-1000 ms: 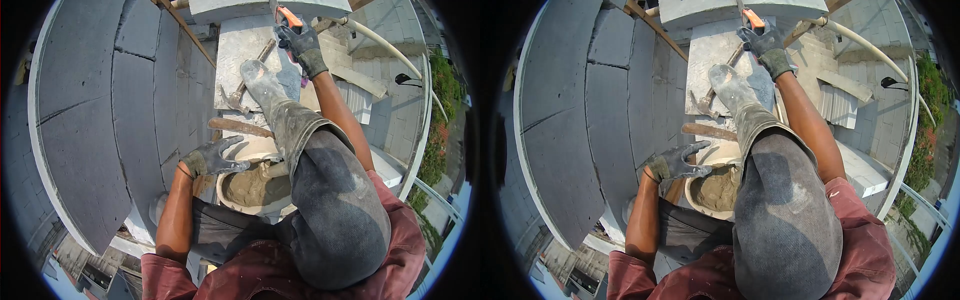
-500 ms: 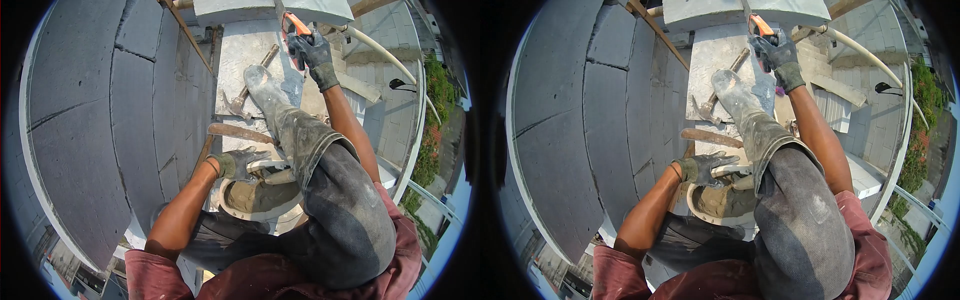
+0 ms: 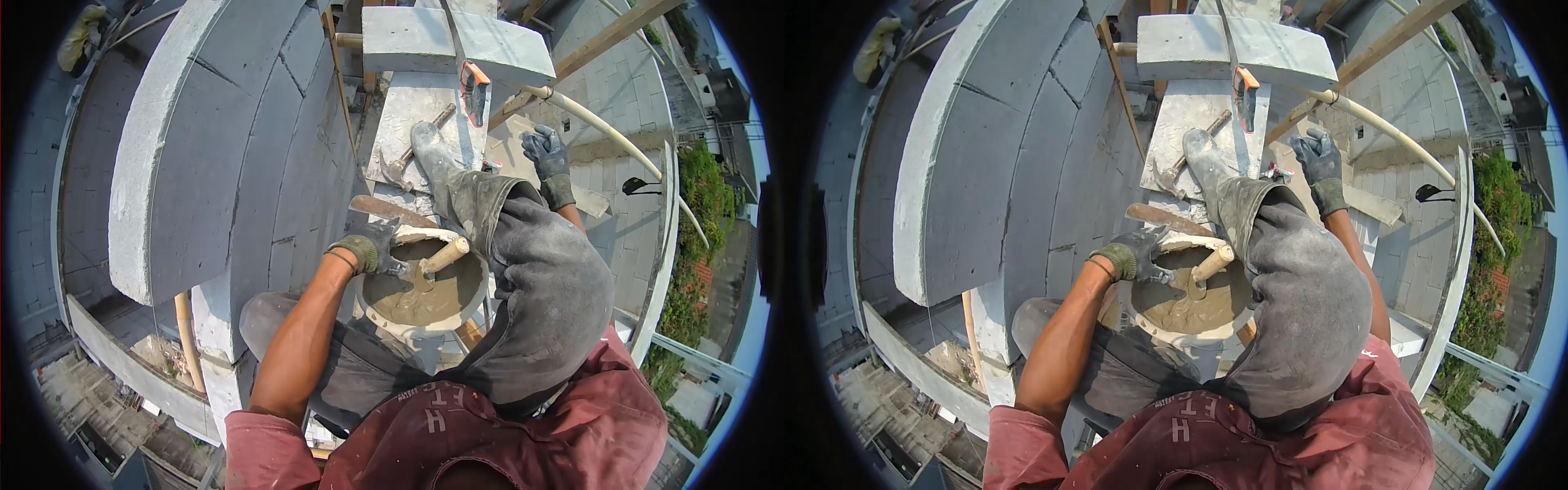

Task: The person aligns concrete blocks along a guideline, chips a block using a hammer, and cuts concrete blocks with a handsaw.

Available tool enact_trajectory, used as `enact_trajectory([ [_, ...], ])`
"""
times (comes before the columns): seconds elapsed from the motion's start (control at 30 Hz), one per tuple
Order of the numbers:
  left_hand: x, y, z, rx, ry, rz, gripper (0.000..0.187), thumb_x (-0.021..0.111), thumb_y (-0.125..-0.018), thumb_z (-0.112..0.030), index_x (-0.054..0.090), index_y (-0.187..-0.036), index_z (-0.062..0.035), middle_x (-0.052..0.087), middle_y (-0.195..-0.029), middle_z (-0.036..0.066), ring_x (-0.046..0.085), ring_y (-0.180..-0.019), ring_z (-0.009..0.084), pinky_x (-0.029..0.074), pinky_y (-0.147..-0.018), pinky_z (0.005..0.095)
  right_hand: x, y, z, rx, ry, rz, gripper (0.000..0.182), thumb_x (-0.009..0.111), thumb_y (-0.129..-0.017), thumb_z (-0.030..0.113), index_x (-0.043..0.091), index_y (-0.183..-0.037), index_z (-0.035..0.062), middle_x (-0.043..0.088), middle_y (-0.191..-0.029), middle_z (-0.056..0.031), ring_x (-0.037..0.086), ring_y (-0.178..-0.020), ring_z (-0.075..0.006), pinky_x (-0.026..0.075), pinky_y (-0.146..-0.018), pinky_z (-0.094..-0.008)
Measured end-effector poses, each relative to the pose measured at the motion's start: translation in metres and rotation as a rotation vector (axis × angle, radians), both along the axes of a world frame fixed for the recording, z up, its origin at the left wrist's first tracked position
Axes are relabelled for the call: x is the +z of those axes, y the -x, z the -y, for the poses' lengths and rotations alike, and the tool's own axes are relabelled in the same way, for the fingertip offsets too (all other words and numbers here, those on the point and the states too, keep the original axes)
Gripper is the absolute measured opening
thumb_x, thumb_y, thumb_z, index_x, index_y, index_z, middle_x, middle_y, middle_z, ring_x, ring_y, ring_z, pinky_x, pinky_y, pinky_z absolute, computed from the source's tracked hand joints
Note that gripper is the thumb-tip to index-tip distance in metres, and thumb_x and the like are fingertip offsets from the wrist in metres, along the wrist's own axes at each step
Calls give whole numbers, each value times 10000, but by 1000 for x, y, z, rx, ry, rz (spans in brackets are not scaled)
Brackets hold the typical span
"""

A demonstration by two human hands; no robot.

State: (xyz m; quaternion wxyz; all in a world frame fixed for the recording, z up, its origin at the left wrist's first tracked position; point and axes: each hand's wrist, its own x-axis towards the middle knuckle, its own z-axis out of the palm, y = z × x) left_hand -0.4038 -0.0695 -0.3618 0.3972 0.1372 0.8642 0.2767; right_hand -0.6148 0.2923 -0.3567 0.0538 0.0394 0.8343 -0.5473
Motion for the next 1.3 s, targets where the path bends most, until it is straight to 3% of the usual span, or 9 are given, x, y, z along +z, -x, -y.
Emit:
enact_trajectory([
  [0.27, 60, -28, 12, 239, -79, -194, 1031, 701, -739, -635, 322, -1473, -18, 434, -1436, 255, 413, -1346, 384, 350, -1109, 411, 112, -86, -89, -19, 352, 37, 317, 630, -935, 100, 509, -1201, -23, 650, -937, -96, 617, -707, -120, 516, -609, -225],
  [0.43, 78, -37, 25, 354, -136, -304, 943, 689, -781, -589, 353, -1460, -27, 458, -1420, 245, 446, -1316, 385, 387, -1077, 418, 179, -152, -61, -106, 136, -54, 164, 651, -931, 137, 573, -999, 9, 630, -843, -46, 577, -666, -80, 490, -574, -222],
  [0.73, 82, -35, 69, 671, 14, -359, 722, 696, -873, -392, 406, -1435, -43, 504, -1388, 215, 527, -1260, 338, 468, -1004, 399, 102, -75, -59, 146, 294, 277, 211, 596, -967, 221, 591, -1030, 19, 633, -830, -65, 625, -676, -129, 523, -593, -245],
  [0.87, 147, -1, 52, 775, -605, -445, 590, 658, -921, -185, 405, -1420, 2, 548, -1352, 139, 537, -1240, 223, 436, -1047, 341, 78, -34, -57, 65, 253, 452, 228, 585, -973, 245, 594, -1034, 26, 642, -820, -82, 645, -686, -165, 554, -610, -279],
  [1.0, 112, 83, 53, 874, -856, -367, 528, 635, -941, -274, 473, -1381, -33, 588, -1249, 78, 589, -1085, 166, 477, -949, 284, 83, 34, -54, -61, 165, 559, 406, 613, -944, 381, 551, -1145, 34, 641, -845, -100, 664, -739, -199, 581, -660, -336],
  [1.1, 26, 183, 71, 1145, -532, -36, 548, 545, -927, -562, 594, -1263, -131, 538, -984, -25, 489, -801, 131, 421, -733, 234, 60, 95, -58, -108, 54, 623, 588, 629, -901, 498, 492, -1232, 31, 626, -941, -149, 673, -802, -256, 589, -703, -392],
  [1.2, -6, 268, 69, 1198, -415, -2, 666, 542, -888, -636, 560, -1312, -123, 555, -1149, 27, 522, -997, 179, 440, -871, 333, 11, 162, -60, -203, -122, 694, 762, 609, -852, 629, 431, -1306, 43, 566, -1146, -242, 627, -1006, -353, 555, -818, -492],
  [1.23, -37, 298, 74, 1210, -532, 28, 816, 540, -839, -711, 475, -1394, -116, 487, -1343, 92, 450, -1212, 246, 383, -994, 439, -2, 182, -49, -313, -88, 656, 816, 635, -843, 612, 394, -1337, 9, 535, -1205, -266, 601, -1065, -346, 540, -851, -493],
  [1.3, -92, 362, 85, 1286, -497, -26, 852, 548, -810, -733, 507, -1332, -61, 548, -1233, 118, 514, -1050, 242, 430, -890, 409, -29, 226, -29, -464, 63, 630, 1034, 713, -772, 608, 226, -1490, 46, 329, -1451, -278, 443, -1278, -364, 443, -996, -507],
])
